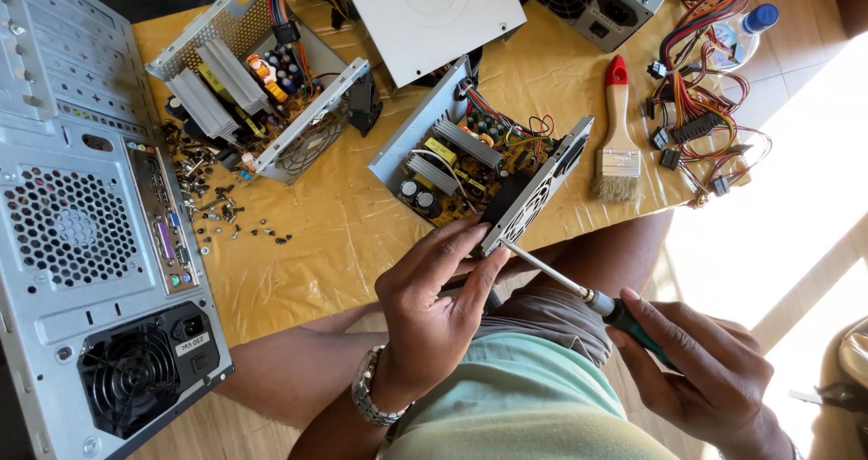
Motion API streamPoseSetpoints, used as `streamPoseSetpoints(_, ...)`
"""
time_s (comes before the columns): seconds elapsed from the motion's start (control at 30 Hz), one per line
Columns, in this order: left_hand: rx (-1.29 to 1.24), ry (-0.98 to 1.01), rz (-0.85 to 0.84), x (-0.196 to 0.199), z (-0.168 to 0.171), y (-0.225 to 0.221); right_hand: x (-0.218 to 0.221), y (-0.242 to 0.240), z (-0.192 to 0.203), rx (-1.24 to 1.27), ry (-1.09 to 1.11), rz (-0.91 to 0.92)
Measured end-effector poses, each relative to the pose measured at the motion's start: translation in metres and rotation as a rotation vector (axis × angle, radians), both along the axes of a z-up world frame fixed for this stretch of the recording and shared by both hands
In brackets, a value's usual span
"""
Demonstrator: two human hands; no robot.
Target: Disassembling a computer power supply unit by unscrewing the fan and internal circuit board from the metal casing.
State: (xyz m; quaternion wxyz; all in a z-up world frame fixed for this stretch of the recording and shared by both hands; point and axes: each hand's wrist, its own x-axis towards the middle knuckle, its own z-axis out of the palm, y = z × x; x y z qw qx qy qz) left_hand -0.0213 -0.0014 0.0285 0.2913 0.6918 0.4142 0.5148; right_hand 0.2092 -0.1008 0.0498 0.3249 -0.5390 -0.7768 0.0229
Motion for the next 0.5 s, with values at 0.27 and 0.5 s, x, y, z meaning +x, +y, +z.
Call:
streamPoseSetpoints(0.27, 0.005, -0.027, -0.007, 0.002, -0.004, -0.002, 0.003, 0.003, 0.005, 0.051, -0.105, 0.06)
streamPoseSetpoints(0.5, 0.036, -0.02, -0.013, 0.006, -0.013, -0.004, 0.003, 0.002, 0.006, 0.127, -0.2, 0.083)
